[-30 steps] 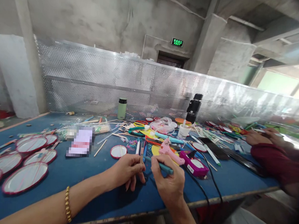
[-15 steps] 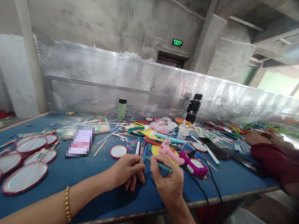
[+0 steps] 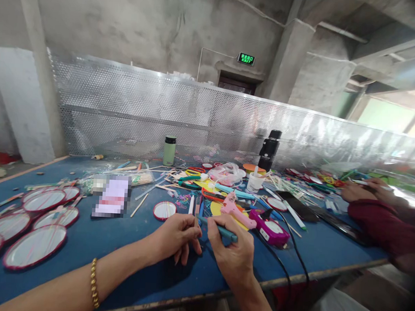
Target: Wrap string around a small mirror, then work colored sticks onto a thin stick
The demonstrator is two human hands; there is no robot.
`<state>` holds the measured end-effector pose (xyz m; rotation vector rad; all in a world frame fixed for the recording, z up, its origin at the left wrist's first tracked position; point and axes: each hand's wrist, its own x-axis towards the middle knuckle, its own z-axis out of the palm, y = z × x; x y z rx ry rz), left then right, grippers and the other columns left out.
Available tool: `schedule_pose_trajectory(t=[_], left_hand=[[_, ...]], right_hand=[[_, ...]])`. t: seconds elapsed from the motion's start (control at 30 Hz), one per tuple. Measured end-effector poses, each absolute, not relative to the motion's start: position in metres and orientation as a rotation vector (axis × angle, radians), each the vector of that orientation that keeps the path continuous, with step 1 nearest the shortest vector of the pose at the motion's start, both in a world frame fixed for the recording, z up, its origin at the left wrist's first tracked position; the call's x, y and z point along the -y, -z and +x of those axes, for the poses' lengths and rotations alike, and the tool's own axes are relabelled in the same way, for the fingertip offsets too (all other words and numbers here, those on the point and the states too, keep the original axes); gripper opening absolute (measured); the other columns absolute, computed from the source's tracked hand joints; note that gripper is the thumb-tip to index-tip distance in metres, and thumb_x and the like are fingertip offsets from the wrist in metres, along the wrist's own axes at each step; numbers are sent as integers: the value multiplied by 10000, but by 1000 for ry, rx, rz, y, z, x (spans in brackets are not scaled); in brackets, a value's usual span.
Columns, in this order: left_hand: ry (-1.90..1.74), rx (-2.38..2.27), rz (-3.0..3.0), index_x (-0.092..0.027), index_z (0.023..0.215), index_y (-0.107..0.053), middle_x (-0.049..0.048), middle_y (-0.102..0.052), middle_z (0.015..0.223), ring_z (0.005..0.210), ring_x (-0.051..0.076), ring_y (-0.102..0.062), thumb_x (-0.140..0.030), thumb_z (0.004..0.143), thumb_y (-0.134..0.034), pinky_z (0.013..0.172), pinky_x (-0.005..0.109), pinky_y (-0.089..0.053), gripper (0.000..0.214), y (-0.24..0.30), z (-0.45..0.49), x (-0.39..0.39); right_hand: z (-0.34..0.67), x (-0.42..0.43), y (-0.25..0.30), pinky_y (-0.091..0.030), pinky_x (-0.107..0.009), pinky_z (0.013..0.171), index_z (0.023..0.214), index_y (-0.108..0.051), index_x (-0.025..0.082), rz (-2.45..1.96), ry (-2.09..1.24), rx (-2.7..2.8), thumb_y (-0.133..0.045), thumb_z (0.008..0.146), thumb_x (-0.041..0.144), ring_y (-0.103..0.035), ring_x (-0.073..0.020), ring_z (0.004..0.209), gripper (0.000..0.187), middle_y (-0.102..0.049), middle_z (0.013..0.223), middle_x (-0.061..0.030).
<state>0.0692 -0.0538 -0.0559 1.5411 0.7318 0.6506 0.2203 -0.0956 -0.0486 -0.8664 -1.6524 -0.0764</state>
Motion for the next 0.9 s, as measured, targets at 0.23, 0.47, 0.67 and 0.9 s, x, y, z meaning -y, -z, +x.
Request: schedule_pose_trajectory(t=[0.23,0.47,0.67,0.9], left_hand=[[-643,-732,1536,-175,787,-445,35,-686,702,316,68,-510,-493,776,-541,257,134,-326,333,55,69,55],[-652,-737,1537,-176,779,-441,40,-690,707,317,70,-508,-486,782,-539,254,133,-314,325,54,69,56],[-653,-725,1541,-174,778,-442,38,-689,700,313,69,-506,-473,792,-533,252,133,-318,313,55,69,54],[-643,-721,1532,-172,785,-442,43,-692,709,310,69,-504,-470,791,-531,251,135,-320,311,56,68,55]], right_hand=[[221,95,49,-456,-228,592,731,-592,187,-875,103,1631,-568,851,162,-555,-112,563,125,-612,646,7],[220,95,50,-460,-233,600,734,-589,184,-856,75,1635,-572,846,147,-549,-111,567,119,-606,647,6],[221,96,50,-457,-227,606,737,-590,178,-848,75,1638,-576,845,136,-554,-110,575,117,-608,651,4],[220,96,50,-443,-218,599,739,-590,178,-839,88,1628,-585,841,124,-537,-98,569,115,-595,646,15]])
